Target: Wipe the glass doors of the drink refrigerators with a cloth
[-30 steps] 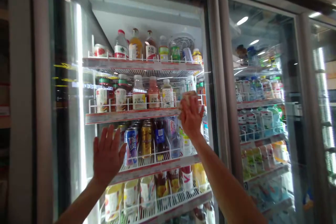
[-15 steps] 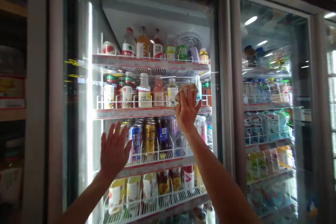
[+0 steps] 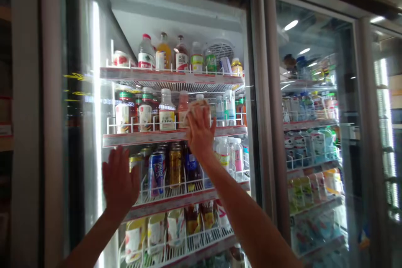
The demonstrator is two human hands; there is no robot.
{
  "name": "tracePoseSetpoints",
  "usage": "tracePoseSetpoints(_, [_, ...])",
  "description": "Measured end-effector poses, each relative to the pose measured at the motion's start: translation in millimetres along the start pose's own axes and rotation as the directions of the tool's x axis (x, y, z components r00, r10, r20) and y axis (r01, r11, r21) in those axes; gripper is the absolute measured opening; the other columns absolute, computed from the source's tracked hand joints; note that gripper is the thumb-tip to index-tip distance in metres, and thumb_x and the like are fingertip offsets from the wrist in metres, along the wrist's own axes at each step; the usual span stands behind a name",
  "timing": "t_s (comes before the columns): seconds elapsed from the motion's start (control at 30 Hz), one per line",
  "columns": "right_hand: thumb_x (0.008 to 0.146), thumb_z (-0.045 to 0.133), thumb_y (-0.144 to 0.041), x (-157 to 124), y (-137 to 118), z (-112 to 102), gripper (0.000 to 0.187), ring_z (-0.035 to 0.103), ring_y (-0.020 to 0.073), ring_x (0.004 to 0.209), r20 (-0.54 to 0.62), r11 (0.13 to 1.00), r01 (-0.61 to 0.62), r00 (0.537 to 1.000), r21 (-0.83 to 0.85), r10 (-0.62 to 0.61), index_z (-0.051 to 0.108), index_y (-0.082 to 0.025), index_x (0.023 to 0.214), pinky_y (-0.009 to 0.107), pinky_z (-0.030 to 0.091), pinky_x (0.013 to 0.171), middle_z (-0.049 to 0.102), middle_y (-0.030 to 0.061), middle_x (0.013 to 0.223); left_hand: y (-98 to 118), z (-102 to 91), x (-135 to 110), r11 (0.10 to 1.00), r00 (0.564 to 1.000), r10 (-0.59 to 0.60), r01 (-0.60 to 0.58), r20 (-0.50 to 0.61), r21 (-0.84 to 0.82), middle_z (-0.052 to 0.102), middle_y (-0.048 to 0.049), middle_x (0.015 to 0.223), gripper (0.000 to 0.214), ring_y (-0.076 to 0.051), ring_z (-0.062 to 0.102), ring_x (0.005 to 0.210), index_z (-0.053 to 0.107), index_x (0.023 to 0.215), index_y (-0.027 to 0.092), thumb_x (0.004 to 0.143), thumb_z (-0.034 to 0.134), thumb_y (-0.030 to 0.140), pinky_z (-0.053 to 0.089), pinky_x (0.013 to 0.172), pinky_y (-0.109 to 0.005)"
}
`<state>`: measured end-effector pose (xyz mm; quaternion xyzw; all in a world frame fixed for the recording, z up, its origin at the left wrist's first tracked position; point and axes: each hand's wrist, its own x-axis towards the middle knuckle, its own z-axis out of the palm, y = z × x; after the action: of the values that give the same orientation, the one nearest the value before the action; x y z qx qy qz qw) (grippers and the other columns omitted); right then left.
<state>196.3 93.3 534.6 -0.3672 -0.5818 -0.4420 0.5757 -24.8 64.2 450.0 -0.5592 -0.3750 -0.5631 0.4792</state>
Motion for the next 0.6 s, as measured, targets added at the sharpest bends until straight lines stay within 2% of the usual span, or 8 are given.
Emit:
tracePoseSetpoints(0.07, [0.089, 0.044, -0.026, -17, -26, 1, 0.044, 0.017, 0.0255, 0.141, 0.08, 0.973, 0.223, 0.971, 0.058, -0.227, 0.046, -0.023, 0.133, 0.053, 0.008, 0.114, 0.038, 0.0035, 0.146, -3, 0.0, 1, 0.999, 0.999, -0.031, 0.031, -0.018, -0.017, 0.028, -0.0158, 0.149, 0.062, -0.024, 0.02, 0.14, 0.018, 0.145, 0.015, 0.089, 0.043, 0.019, 0.017, 0.113, -0.047])
tracePoseSetpoints(0.13, [0.088, 0.046, -0.028, -40, -47, 0, 0.042, 0.015, 0.0215, 0.141, 0.139, 0.88, 0.456, 0.871, 0.134, -0.472, 0.048, -0.028, 0.13, 0.05, 0.0, 0.116, 0.039, -0.0024, 0.146, -6, 0.2, 0, 0.999, 1.0, -0.018, 0.018, -0.02, -0.037, 0.031, -0.0168, 0.147, 0.061, -0.024, 0.023, 0.139, 0.02, 0.145, 0.015, 0.089, 0.043, 0.019, 0.018, 0.113, -0.047])
tracePoseSetpoints(0.2, [0.088, 0.046, -0.029, -57, -43, -5, 0.041, 0.014, 0.018, 0.141, 0.163, 0.806, 0.566, 0.791, 0.172, -0.59, 0.049, -0.032, 0.129, 0.048, -0.004, 0.116, 0.04, -0.0064, 0.145, -8, 0.4, -2, 0.999, 1.0, 0.0, 0.0, 0.002, -0.037, 0.031, -0.0163, 0.148, 0.061, -0.024, 0.023, 0.139, 0.02, 0.145, 0.016, 0.089, 0.043, 0.02, 0.017, 0.113, -0.047])
tracePoseSetpoints(0.27, [0.089, 0.044, -0.027, -60, -15, -11, 0.043, 0.016, 0.0174, 0.141, 0.163, 0.859, 0.497, 0.844, 0.124, -0.511, 0.046, -0.032, 0.131, 0.048, -0.001, 0.116, 0.041, -0.0057, 0.145, -9, 0.6, -4, 1.0, 0.999, 0.022, -0.021, 0.026, -0.016, 0.028, -0.0154, 0.149, 0.062, -0.024, 0.021, 0.14, 0.02, 0.145, 0.017, 0.088, 0.045, 0.022, 0.016, 0.113, -0.047])
tracePoseSetpoints(0.33, [0.089, 0.041, -0.023, -55, 19, -15, 0.047, 0.019, 0.0202, 0.141, 0.112, 0.969, 0.245, 0.963, 0.016, -0.245, 0.04, -0.028, 0.136, 0.051, 0.006, 0.115, 0.038, -0.0001, 0.147, -10, 1.0, -4, 0.999, 0.998, 0.045, -0.046, 0.047, 0.015, 0.026, -0.0152, 0.15, 0.066, -0.025, 0.019, 0.14, 0.018, 0.145, 0.017, 0.087, 0.048, 0.024, 0.015, 0.113, -0.047])
tracePoseSetpoints(0.43, [0.089, 0.04, -0.02, -50, 37, -15, 0.047, 0.019, 0.0259, 0.141, -0.011, 0.999, -0.027, 1.0, -0.024, 0.027, 0.041, -0.024, 0.136, 0.054, 0.017, 0.111, 0.033, 0.0062, 0.149, -10, 1.4, -1, 0.998, 0.997, 0.049, -0.052, 0.054, 0.047, 0.023, -0.0165, 0.15, 0.069, -0.025, 0.016, 0.141, 0.014, 0.146, 0.015, 0.087, 0.048, 0.025, 0.013, 0.114, -0.048])
tracePoseSetpoints(0.5, [0.088, 0.042, -0.021, -61, 20, -15, 0.047, 0.017, 0.0257, 0.141, 0.022, 0.997, 0.062, 0.998, 0.035, -0.063, 0.044, -0.024, 0.135, 0.052, 0.017, 0.112, 0.035, 0.005, 0.148, -7, 0.2, 0, 0.997, 0.997, 0.05, -0.052, 0.051, 0.051, 0.021, -0.0168, 0.151, 0.069, -0.025, 0.014, 0.142, 0.013, 0.146, 0.014, 0.087, 0.048, 0.024, 0.013, 0.114, -0.048])
tracePoseSetpoints(0.6, [0.087, 0.045, -0.025, -88, -2, -19, 0.046, 0.019, 0.0223, 0.141, 0.133, 0.931, 0.329, 0.927, 0.161, -0.35, 0.045, -0.028, 0.133, 0.049, 0.01, 0.115, 0.042, -0.0004, 0.144, 6, -4.1, -8, 0.995, 0.993, 0.098, -0.1, 0.066, 0.027, 0.022, -0.0132, 0.151, 0.068, -0.022, 0.015, 0.141, 0.014, 0.146, 0.018, 0.087, 0.048, 0.022, 0.012, 0.115, -0.045])
